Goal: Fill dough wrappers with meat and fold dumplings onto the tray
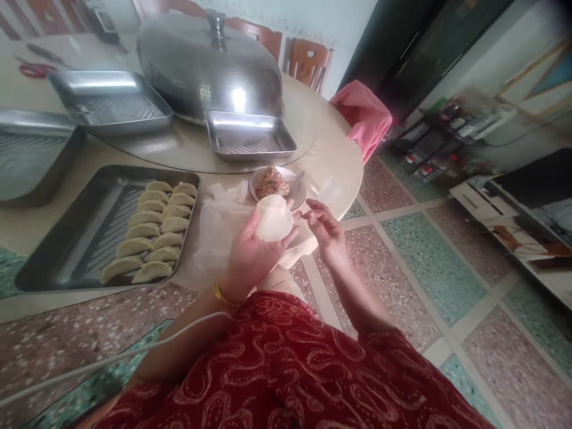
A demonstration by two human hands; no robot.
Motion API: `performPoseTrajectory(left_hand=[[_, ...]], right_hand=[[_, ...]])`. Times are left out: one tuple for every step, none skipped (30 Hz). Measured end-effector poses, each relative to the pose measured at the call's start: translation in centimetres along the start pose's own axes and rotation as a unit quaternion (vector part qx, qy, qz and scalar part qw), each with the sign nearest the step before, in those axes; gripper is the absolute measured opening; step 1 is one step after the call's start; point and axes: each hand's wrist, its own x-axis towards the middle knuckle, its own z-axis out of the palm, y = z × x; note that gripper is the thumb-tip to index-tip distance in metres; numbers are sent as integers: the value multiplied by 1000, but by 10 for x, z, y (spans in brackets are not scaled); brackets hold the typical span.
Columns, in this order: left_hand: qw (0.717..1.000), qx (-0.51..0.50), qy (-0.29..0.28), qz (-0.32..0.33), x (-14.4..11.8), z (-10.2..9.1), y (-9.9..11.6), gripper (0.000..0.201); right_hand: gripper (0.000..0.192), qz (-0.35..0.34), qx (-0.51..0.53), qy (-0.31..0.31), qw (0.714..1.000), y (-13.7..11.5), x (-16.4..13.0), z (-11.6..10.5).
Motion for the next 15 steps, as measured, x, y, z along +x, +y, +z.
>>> performPoseTrajectory(left_hand=[[1000,4,2,-12,0,-1,0,48],[1000,7,6,-29,1,-3,-1,50],[999,11,10,-49,2,-5,-2,51],[998,16,15,-65,3,-8,-3,52],[997,23,21,-74,4,-10,-5,52],[996,31,25,-74,5,-13,-7,52],[996,43,28,-66,5,-15,-9,51],[996,60,30,-51,6,-17,-11,50],[995,85,32,-33,6,-19,-13,49],[993,113,34,-17,6,-21,-15,48],[989,142,37,-8,6,-23,-16,46],[985,166,41,-3,6,-25,-17,44],[982,185,46,4,6,-27,-18,41],[979,198,49,11,6,-28,-19,38],[977,207,51,21,6,-30,-20,36]], right_hand=[[18,4,6,6,1000,0,0,-1],[19,14,16,2,1000,0,0,-2],[21,31,33,-15,999,1,0,-2],[24,54,55,-38,996,2,0,-3],[28,77,78,-61,992,3,1,-3],[31,99,97,-78,987,5,1,-3],[32,118,110,-88,983,6,1,-3],[31,134,117,-90,980,8,1,-3],[29,146,122,-86,978,10,0,-2],[27,152,127,-78,977,13,-1,-1],[24,153,134,-72,977,15,-2,0],[21,148,139,-65,977,17,-3,1],[19,139,140,-56,979,18,-4,2],[18,130,138,-46,981,20,-6,3],[18,123,134,-35,983,22,-8,4]])
